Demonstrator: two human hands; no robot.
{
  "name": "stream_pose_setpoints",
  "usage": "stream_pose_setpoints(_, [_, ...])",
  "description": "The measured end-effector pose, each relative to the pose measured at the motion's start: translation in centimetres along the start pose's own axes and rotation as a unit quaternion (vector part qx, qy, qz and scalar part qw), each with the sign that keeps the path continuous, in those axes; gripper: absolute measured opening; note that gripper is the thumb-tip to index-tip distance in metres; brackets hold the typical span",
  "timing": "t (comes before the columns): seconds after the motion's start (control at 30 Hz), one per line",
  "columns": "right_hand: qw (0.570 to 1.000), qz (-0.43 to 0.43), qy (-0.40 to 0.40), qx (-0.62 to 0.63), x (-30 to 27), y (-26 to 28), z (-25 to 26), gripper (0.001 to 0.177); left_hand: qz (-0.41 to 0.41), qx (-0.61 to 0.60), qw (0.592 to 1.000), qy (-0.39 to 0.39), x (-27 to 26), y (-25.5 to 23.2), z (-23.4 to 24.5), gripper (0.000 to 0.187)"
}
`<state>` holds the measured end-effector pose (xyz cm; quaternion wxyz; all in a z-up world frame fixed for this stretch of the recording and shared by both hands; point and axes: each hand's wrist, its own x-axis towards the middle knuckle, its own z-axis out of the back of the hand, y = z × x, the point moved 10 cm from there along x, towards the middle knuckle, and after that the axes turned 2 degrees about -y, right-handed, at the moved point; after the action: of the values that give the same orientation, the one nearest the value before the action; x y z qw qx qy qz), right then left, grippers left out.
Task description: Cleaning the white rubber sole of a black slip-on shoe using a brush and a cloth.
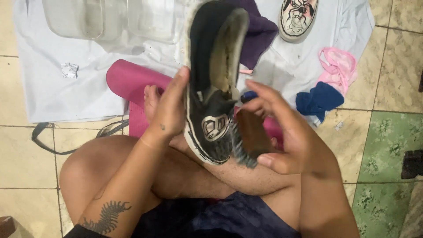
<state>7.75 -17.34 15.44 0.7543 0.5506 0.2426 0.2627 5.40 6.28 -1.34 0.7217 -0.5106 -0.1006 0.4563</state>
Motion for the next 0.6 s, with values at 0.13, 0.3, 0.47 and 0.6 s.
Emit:
stream_pose_setpoints(0.13, [0.996, -0.052, 0.069, -0.034, 0.9, -1.8, -1.7, 0.098, -0.036, -0.315, 0.818, 0.48, -7.3, -9.6, -5.6, 0.035])
stream_pose_setpoints(0.3, [0.971, -0.177, 0.095, -0.129, 0.5, -5.0, -1.9, 0.073, -0.097, -0.172, 0.843, 0.5, -8.1, -9.9, -5.5, 0.058])
stream_pose_setpoints(0.47, [0.983, -0.108, 0.119, -0.089, 0.7, -4.6, -2.8, 0.062, -0.102, -0.135, 0.859, 0.484, -8.0, -10.0, -5.2, 0.055])
stream_pose_setpoints(0.6, [0.984, -0.029, 0.149, 0.094, 1.1, -2.5, -3.2, 0.061, -0.114, -0.105, 0.859, 0.488, -7.5, -9.9, -5.3, 0.057])
